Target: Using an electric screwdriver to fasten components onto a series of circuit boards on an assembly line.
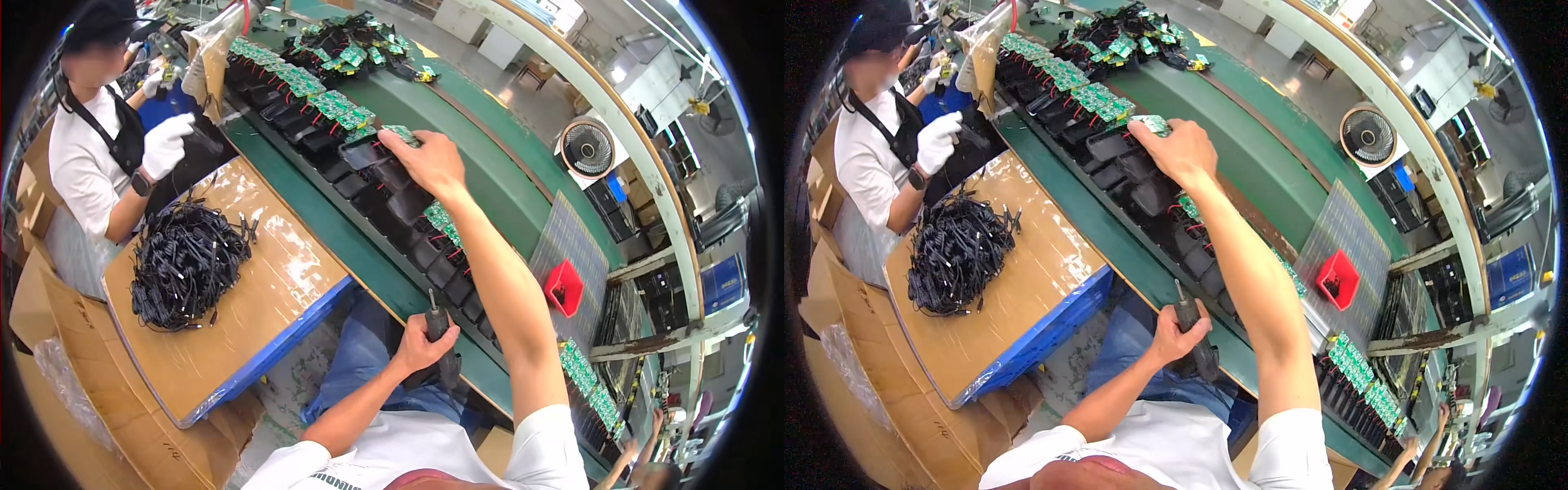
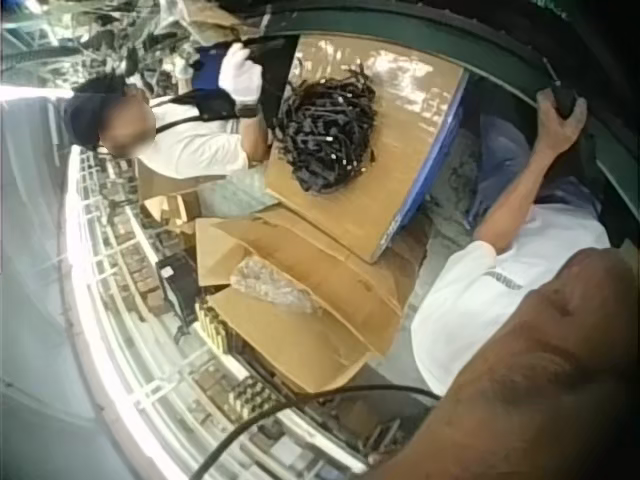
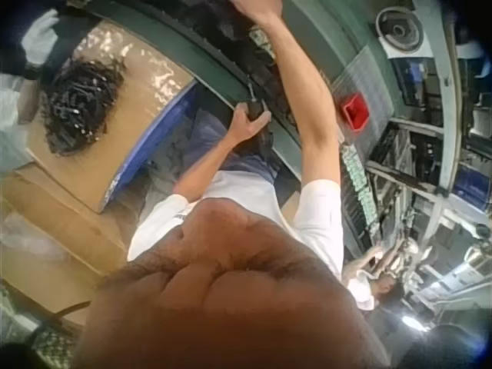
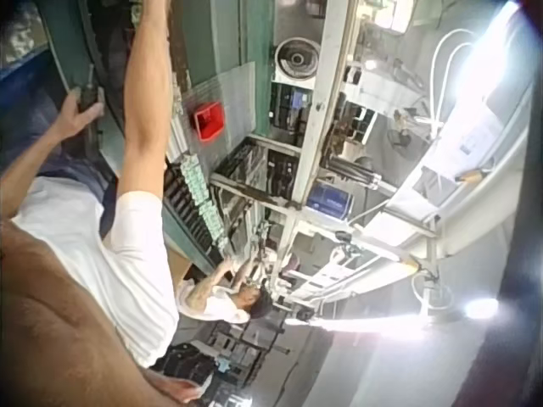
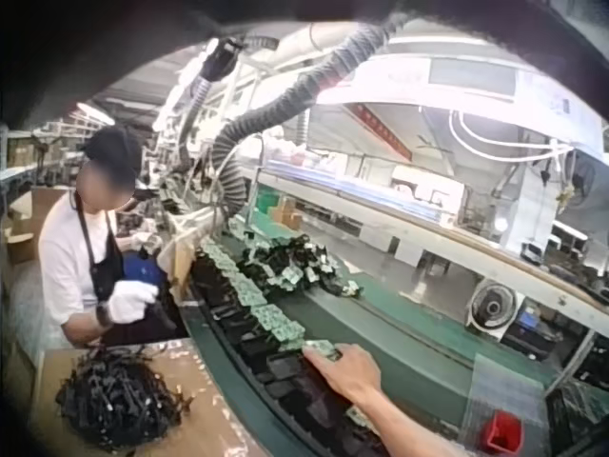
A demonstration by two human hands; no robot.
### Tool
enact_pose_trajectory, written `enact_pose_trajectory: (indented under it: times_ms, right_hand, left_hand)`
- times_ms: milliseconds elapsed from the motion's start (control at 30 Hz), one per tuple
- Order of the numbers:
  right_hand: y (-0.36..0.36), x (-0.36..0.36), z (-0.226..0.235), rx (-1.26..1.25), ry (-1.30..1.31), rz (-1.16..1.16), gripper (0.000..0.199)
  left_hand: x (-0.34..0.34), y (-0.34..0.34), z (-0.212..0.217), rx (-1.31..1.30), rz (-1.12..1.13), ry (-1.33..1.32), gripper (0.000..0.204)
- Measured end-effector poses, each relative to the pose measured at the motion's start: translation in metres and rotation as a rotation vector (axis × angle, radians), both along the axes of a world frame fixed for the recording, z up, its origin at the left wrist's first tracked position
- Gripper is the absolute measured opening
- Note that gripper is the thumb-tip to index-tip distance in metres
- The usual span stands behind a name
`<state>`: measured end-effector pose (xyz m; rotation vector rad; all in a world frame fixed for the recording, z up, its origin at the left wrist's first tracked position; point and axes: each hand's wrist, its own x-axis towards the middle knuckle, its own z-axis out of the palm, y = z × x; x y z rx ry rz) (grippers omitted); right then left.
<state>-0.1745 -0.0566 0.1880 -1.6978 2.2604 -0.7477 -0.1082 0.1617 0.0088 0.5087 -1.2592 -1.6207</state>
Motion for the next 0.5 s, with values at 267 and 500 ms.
enact_pose_trajectory:
  times_ms: [267,500]
  right_hand:
    - [-0.045,0.033,-0.032,-0.020,0.197,-0.020,0.073]
    - [-0.054,0.036,-0.054,-0.148,0.345,-0.013,0.074]
  left_hand:
    - [-0.003,-0.001,-0.009,-0.023,0.010,0.090,0.008]
    - [-0.004,-0.001,-0.004,0.005,0.045,0.186,0.013]
